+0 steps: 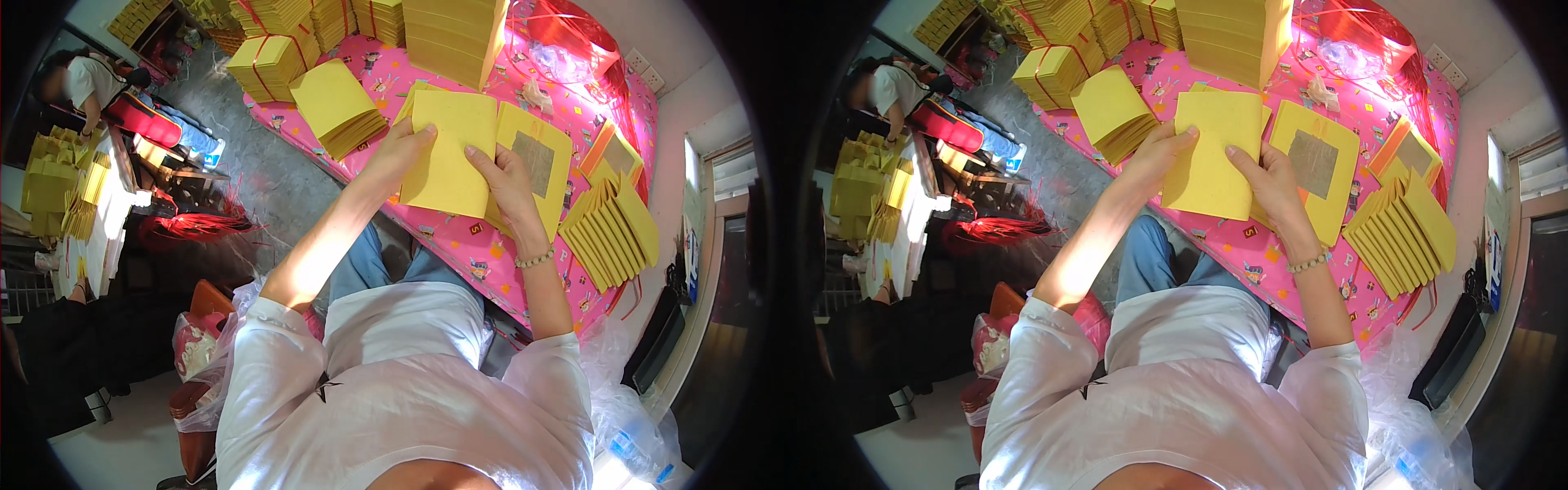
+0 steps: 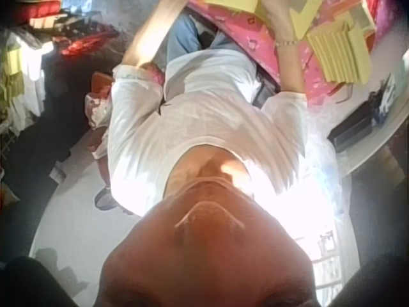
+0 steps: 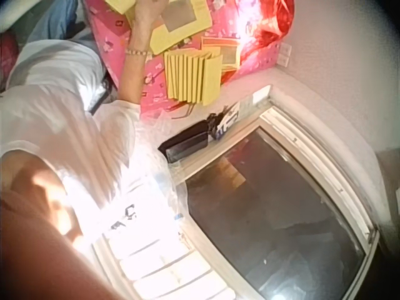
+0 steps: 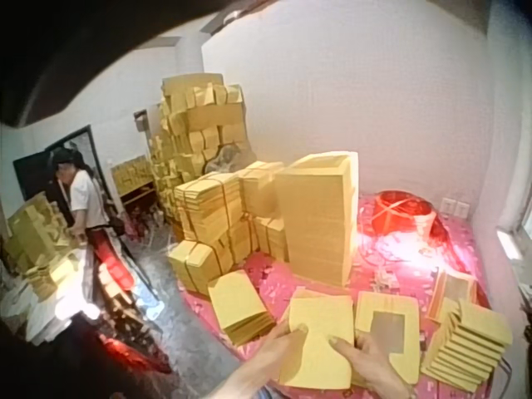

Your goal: The person sits on the floor and folds yellow paper sheets one by one, inserting a smaller sheet into a larger one. They stack the folded items and eventually tie a bundle with a red string.

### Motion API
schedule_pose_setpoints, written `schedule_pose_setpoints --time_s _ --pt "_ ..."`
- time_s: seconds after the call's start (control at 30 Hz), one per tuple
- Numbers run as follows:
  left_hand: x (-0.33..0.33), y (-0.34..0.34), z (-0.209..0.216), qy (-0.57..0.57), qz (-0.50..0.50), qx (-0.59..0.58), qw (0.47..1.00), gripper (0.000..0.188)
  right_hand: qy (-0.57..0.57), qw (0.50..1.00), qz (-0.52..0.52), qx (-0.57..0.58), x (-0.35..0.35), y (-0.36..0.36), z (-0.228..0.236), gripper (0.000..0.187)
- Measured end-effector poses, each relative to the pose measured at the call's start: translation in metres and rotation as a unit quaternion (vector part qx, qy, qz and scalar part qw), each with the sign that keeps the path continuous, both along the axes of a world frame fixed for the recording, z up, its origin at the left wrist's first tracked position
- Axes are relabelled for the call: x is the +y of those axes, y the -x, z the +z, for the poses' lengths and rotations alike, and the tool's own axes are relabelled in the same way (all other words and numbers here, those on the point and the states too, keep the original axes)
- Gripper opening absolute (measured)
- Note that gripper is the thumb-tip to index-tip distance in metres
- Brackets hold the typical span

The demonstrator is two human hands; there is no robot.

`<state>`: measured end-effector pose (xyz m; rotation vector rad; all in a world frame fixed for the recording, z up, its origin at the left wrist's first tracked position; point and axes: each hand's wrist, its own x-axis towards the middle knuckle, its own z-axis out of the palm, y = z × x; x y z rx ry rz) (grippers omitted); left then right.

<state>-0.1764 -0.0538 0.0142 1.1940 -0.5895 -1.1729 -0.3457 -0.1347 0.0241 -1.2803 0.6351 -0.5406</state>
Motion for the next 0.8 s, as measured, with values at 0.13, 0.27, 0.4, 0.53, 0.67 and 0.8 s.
schedule_pose_setpoints --time_s 0.13,0.27,0.4,0.53,0.67,0.8 --pt "0.002 0.006 0.008 -0.008 0.003 -0.013 1.0 0.032 0.01 0.999 -0.017 -0.026 0.003 0.001 -0.002 0.029" --pt "0.004 0.013 0.005 0.072 0.041 -0.042 0.996 0.027 0.044 0.998 -0.019 -0.035 0.008 0.003 -0.004 0.03" --pt "0.008 0.022 0.0 0.132 0.101 -0.197 0.966 0.023 0.036 0.999 -0.022 -0.03 0.01 0.006 -0.007 0.03" --pt "0.019 0.026 0.003 0.116 0.097 -0.25 0.956 0.023 0.008 0.999 -0.03 -0.045 0.01 0.01 -0.01 0.031" --pt "0.024 0.034 0.014 0.144 0.09 -0.154 0.973 0.024 0.024 0.998 -0.025 -0.053 0.014 0.012 -0.008 0.03" --pt "0.031 0.034 0.023 0.139 0.075 -0.093 0.983 0.025 -0.013 0.999 0.004 -0.046 0.015 0.016 -0.003 0.033"
